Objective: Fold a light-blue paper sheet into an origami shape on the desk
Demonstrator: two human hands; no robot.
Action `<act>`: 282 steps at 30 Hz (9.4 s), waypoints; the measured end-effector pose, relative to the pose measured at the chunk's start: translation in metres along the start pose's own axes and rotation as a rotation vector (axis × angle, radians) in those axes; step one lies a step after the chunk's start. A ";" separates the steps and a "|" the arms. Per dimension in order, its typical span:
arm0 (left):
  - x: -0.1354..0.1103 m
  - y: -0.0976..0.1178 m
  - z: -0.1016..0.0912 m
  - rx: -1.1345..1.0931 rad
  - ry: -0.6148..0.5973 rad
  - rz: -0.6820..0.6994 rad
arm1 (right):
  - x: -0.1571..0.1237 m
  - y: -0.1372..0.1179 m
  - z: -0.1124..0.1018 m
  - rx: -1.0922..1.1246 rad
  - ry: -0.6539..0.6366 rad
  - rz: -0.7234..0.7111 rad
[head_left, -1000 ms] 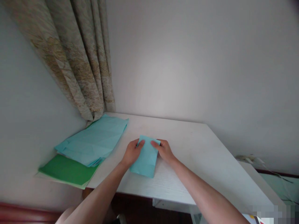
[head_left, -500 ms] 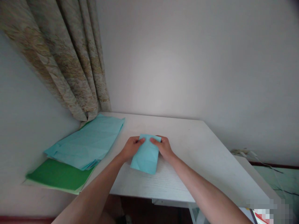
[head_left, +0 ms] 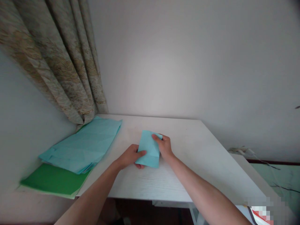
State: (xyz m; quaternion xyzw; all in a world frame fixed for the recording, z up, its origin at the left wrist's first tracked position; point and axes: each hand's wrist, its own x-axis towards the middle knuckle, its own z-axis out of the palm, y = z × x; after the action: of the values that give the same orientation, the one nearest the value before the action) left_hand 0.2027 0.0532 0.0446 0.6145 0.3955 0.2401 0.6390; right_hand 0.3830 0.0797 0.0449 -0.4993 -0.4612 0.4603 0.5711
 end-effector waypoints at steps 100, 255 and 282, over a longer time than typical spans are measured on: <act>-0.008 0.010 -0.018 0.406 1.062 0.208 | -0.017 -0.003 0.006 -0.091 -0.768 0.265; -0.020 -0.005 -0.015 1.108 0.215 0.071 | -0.010 -0.006 0.001 -0.934 -0.607 -0.509; -0.024 0.011 0.003 1.181 0.302 0.019 | -0.005 -0.009 -0.004 -1.184 -0.310 -0.382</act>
State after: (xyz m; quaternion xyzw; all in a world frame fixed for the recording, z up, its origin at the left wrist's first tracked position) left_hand 0.1939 0.0340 0.0604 0.8277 0.5426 0.0702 0.1252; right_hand 0.3868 0.0739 0.0535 -0.5668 -0.7954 0.0845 0.1973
